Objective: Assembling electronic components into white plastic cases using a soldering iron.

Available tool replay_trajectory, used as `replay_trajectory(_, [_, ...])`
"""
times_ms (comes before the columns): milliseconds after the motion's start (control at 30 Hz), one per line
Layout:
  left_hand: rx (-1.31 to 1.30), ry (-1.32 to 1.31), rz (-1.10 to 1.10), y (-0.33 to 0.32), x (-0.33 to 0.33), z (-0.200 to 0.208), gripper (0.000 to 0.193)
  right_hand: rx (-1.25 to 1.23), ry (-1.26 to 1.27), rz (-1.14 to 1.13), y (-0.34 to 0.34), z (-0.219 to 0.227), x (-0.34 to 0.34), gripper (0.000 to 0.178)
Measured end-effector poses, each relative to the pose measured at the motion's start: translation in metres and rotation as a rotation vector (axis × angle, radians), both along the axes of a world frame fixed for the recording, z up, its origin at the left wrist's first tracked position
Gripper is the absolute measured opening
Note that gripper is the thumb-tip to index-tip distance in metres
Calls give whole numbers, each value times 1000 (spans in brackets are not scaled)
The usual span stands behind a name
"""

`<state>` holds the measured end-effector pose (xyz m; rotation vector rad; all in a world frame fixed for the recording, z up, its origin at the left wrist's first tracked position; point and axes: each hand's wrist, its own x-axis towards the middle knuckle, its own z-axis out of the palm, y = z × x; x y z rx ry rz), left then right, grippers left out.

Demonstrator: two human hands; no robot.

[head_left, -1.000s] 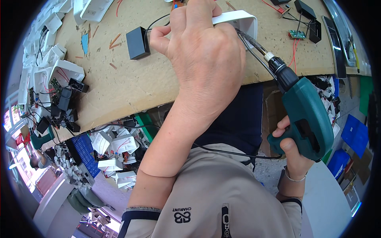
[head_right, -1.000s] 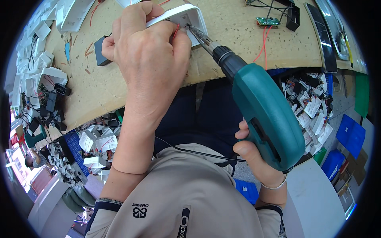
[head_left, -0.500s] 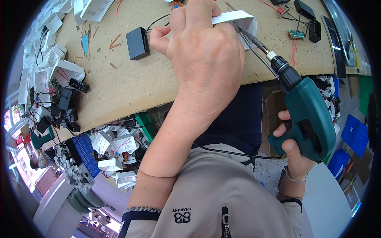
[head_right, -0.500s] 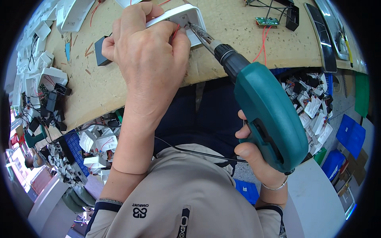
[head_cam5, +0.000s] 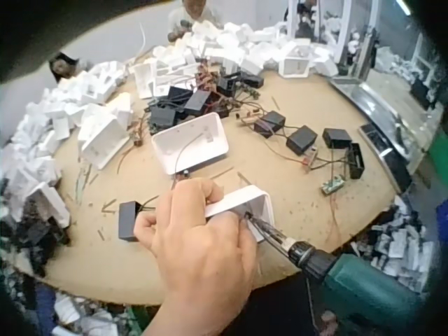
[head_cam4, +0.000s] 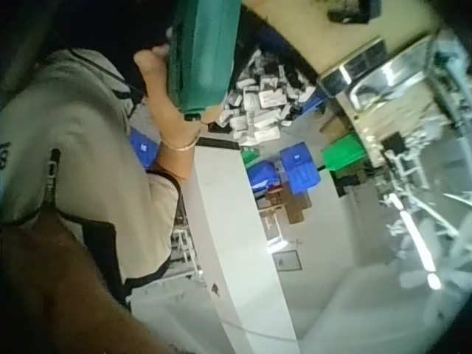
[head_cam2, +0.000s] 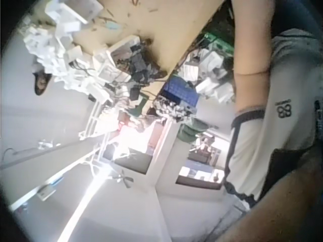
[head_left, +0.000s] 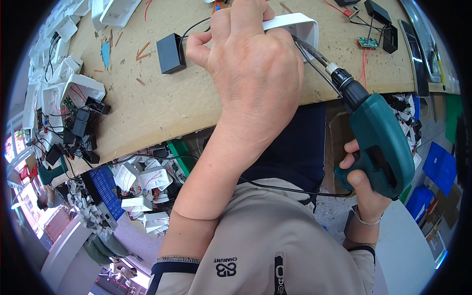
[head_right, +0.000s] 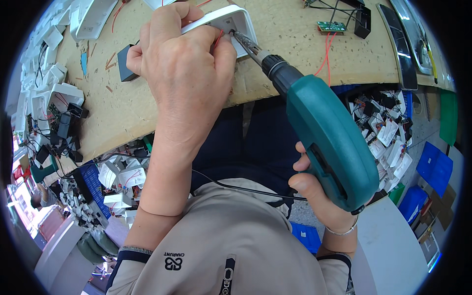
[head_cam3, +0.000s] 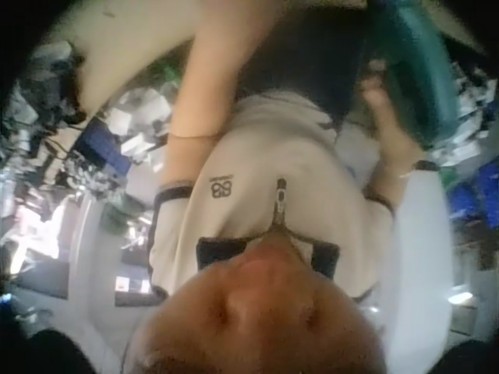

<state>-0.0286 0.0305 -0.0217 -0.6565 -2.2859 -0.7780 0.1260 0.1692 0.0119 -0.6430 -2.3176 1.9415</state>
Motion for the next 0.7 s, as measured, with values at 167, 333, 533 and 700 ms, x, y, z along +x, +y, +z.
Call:
replay_trajectory(167, [-16,-27,15,0,1,2,9,-89,13,43,4,1,3,46])
replay_trajectory(333, [-34,-51,30,1,2,4,9,-18,29,-4,-1,-1,1,68])
replay_trajectory(533, [-62,-81,48,-1,3,6,9,-56,69,9,0,-6,6,76])
replay_trajectory(700, [-85,-106,61,1,4,8,9,-35,80,4,2,-3,9,76])
